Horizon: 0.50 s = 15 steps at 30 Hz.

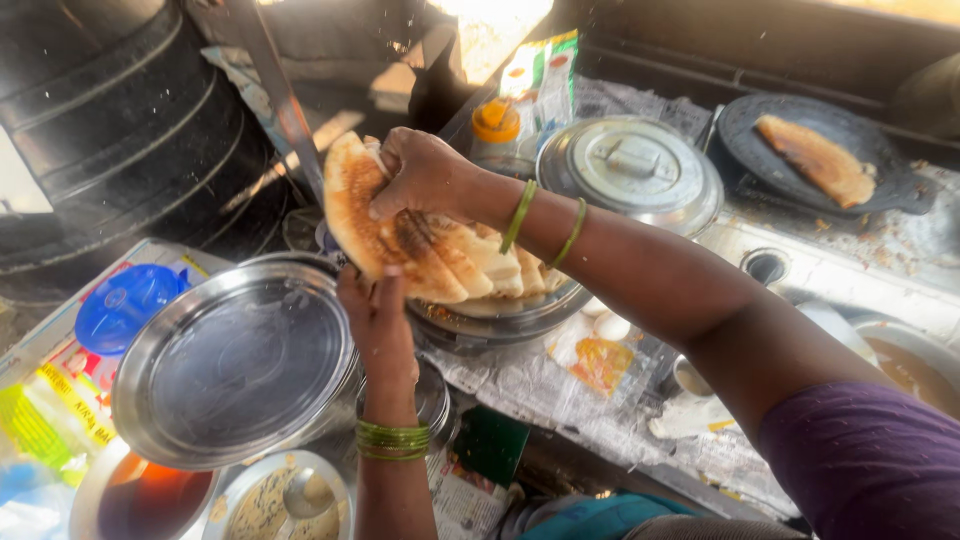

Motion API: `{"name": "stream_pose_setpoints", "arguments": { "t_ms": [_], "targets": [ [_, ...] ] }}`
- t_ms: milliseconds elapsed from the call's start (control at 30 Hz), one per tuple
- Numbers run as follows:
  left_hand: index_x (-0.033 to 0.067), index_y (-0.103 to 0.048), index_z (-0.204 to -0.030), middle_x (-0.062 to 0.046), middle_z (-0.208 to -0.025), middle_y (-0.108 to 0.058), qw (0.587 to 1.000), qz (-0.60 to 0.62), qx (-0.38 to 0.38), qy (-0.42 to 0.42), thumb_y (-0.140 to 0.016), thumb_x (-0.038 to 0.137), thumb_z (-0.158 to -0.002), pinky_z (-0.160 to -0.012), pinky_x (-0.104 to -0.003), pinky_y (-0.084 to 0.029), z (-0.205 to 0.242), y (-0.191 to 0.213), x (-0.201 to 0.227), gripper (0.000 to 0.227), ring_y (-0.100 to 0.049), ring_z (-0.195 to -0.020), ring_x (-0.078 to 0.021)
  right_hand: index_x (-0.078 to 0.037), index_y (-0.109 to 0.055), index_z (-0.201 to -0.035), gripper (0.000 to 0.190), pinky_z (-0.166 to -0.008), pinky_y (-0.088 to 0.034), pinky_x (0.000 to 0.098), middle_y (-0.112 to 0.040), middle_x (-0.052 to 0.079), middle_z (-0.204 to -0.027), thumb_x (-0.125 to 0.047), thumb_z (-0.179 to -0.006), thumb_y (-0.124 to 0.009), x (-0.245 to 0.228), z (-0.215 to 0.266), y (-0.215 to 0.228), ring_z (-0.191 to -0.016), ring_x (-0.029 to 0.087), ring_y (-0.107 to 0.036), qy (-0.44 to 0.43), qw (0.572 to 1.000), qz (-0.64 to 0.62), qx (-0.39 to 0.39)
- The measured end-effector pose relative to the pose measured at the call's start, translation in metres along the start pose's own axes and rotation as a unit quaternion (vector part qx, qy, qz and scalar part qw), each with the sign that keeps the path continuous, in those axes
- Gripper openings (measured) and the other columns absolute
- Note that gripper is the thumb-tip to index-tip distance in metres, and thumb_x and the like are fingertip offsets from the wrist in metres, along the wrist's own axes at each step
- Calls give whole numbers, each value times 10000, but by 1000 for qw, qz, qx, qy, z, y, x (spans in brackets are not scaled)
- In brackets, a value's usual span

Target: The person cooks flatbreads on two hot griddles, flips them with a spatula, folds them, and stacks them on a plate. They also wipe the griddles with a cloth and mix batter in a bowl.

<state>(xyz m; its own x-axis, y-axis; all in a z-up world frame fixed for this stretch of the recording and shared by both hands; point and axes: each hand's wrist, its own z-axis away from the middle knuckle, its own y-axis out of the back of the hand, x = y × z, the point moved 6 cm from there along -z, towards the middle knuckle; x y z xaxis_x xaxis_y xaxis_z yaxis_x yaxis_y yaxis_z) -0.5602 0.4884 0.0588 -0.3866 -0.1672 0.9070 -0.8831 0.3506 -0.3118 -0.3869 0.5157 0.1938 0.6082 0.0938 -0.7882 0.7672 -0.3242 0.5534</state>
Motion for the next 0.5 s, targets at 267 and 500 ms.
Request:
{"name": "stream_pose_setpoints", "arguments": {
  "t_ms": [267, 500],
  "targets": [
    [15, -371, -1537, -134, -1500, -523, 928, 346, -114, 80, -679, 359, -961, -1116, -456, -475, -9, -50, 51, 738, -538, -1357, -270, 62, -643, -953, 332, -639, -653, 353, -736, 178, -862, -25, -714, -856, -28, 1, 40, -739, 253, -758, -75, 917, -382, -83],
    [-84, -602, -1274, -269, -1162, -714, 985, -33, -93, 144, -799, 238, -821, -823, -419, -552, -50, -49, -2, 590, -692, -894, -268, 105, -733, -1041, 408, -561, -586, 361, -695, 187, -896, -254, -886, -849, 109, 9, 41, -681, 204, -658, -227, 967, -109, -42]
  ]
}}
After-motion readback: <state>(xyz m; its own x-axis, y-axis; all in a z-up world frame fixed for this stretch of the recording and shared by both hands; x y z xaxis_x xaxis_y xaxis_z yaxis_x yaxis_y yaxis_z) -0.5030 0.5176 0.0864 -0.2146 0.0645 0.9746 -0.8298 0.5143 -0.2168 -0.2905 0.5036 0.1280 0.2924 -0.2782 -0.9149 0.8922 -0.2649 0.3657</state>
